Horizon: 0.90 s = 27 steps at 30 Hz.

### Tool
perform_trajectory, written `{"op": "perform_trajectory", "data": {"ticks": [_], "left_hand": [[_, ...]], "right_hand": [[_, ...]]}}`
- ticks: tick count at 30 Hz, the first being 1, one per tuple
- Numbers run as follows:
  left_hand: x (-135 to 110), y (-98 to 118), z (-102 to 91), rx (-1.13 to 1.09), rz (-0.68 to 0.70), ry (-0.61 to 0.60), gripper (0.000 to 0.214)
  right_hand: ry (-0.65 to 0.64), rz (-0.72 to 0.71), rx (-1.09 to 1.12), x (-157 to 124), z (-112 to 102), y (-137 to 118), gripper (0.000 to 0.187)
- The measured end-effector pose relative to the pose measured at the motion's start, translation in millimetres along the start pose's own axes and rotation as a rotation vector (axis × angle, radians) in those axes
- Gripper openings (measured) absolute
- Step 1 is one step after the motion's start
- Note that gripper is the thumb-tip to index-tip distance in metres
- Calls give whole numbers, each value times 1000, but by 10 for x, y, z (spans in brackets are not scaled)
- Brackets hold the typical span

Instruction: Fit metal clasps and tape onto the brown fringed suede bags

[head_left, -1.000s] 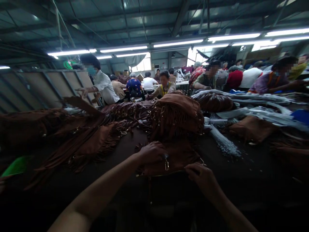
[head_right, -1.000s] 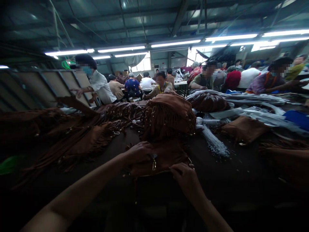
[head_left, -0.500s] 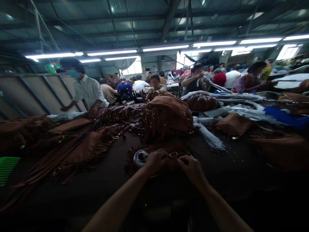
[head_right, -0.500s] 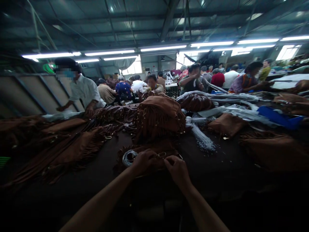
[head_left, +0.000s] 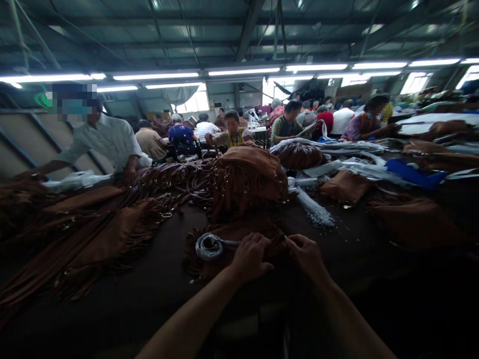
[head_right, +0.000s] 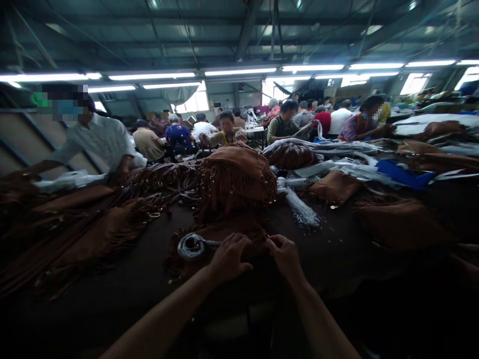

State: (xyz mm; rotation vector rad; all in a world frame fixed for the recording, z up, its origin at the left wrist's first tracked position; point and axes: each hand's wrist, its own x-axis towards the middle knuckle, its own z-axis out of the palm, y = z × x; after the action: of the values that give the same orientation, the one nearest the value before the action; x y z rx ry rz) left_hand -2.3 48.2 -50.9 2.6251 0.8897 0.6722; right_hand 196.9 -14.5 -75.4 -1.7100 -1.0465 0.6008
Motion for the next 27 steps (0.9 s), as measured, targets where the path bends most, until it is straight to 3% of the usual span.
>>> {"op": "perform_trajectory", "data": {"ticks": [4, 8, 10, 13, 16, 21, 27], "left_hand": [[130, -133, -20, -130, -28, -117, 24], [262, -336, -37, -273, -86, 37, 13], [283, -385, -29, -286, -62, 78, 15], [267, -381, -3, -173, -9, 37, 26], [235, -322, 45, 0, -35, 46, 25], [195, -259, 133, -99, -14, 6, 32], [221, -276, 181, -138, -121, 76, 29]], "right_hand": [[-85, -79, -43, -111, 20, -81, 34], [-318, -463, -265, -234, 93, -175, 18], [-379, -553, -457, -264, 143, -186, 18], [-412, -586, -608, -254, 180, -165, 18], [-452, -621, -587, -220, 158, -144, 14], [-464, -608, -506, -202, 109, -128, 14], [-469, -591, -466, -195, 108, -121, 14]]}}
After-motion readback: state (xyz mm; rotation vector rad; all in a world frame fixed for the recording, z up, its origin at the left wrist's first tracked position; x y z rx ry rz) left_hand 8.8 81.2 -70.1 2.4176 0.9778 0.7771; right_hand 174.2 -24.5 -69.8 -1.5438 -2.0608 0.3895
